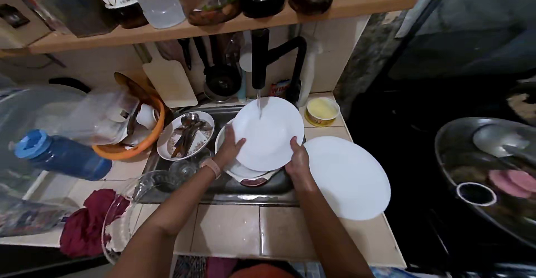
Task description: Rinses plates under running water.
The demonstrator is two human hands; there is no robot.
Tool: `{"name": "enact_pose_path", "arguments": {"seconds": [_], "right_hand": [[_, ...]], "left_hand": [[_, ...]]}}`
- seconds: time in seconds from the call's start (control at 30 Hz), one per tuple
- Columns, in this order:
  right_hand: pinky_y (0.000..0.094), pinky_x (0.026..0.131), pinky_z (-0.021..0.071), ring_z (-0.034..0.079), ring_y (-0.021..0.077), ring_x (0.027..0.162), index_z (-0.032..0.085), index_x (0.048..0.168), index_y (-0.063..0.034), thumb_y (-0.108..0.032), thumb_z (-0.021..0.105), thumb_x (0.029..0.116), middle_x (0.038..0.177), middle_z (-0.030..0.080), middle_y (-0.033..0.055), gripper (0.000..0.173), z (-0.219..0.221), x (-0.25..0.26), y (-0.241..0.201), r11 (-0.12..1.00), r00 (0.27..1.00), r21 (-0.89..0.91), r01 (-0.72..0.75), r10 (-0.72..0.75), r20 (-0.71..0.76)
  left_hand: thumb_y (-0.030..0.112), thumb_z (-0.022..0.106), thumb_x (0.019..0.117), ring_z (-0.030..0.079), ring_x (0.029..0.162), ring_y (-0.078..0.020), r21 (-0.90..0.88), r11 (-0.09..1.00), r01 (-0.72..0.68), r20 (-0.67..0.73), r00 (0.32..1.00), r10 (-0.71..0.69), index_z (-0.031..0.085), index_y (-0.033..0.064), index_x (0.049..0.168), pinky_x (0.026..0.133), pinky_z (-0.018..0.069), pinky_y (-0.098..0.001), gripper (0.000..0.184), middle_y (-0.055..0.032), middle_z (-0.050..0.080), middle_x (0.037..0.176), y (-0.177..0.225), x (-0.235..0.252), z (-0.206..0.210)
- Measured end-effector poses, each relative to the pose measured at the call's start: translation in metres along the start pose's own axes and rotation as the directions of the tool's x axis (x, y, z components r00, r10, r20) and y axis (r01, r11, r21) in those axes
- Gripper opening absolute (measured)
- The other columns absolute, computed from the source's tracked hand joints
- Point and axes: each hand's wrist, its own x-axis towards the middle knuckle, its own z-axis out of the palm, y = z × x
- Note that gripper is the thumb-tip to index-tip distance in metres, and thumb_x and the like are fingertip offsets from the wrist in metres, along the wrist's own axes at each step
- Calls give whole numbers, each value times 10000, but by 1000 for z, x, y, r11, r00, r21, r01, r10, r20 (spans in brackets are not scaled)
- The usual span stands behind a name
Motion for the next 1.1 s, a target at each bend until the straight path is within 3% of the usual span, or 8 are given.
{"name": "enact_pose_path", "arguments": {"seconds": [0.13,0.23,0.37,0.53,0.73,0.8,0.93,1.1], "right_hand": [[394,890,579,665,211,1053,415,1442,-25,-245,324,1135,1214,627,169,389,-3,3,15,976,995,196,-100,100,11],[411,862,581,665,228,1019,407,1438,-45,-202,382,1120,1188,624,166,355,5,4,21,946,974,232,-225,223,38],[444,903,564,645,271,1077,449,1422,11,-140,570,1048,1260,611,209,421,31,19,33,953,953,-2,-302,302,-11],[544,951,510,576,384,1204,406,1499,-36,-436,344,1120,1409,518,264,554,67,50,47,872,917,-316,-374,398,15],[749,1084,334,280,466,1495,128,1639,-141,-739,113,1012,1665,197,243,866,114,65,16,856,823,-157,-492,516,237],[711,1018,416,422,444,1392,264,1590,-164,-679,176,1043,1579,356,224,757,122,70,1,855,813,-106,-508,516,267],[376,623,559,607,201,697,480,1099,-78,-245,328,1060,862,586,93,229,115,76,-22,882,829,-106,-459,469,305],[311,651,593,679,149,738,561,1185,-51,-166,420,1071,884,673,79,215,86,87,-44,848,812,-429,-312,473,343]], "left_hand": [[344,652,1010,648,1133,-281,-618,695,367,78,908,-411,452,43,1478,962,542,-443,591,-201,631,1303,23,-2,-24],[260,665,1000,661,1011,-255,-701,570,428,144,869,-474,503,16,1401,877,558,-437,496,-182,656,1198,30,-5,-49],[233,700,970,667,943,-234,-640,690,338,-15,892,-451,505,54,1410,823,568,-432,513,-159,667,1160,36,-23,-84],[225,658,1008,656,837,-175,-431,883,187,-256,913,-318,600,22,1276,780,568,-396,341,-133,680,1038,57,-51,-119],[224,629,1033,692,814,-254,-149,989,-11,-413,909,-52,674,-54,1125,806,572,-488,296,-196,708,939,38,-85,-109],[146,633,1014,714,835,-269,-20,987,-159,-476,870,130,711,-75,1082,822,573,-484,244,-209,728,930,29,-93,-92],[-59,616,872,743,1021,-352,330,789,-519,-447,650,615,711,-114,1146,937,582,-464,295,-246,739,1114,2,-99,-57],[-103,633,832,673,1168,-442,449,637,-626,-257,592,764,748,-9,1178,998,550,-515,377,-251,706,1223,-23,-96,-31]]}}
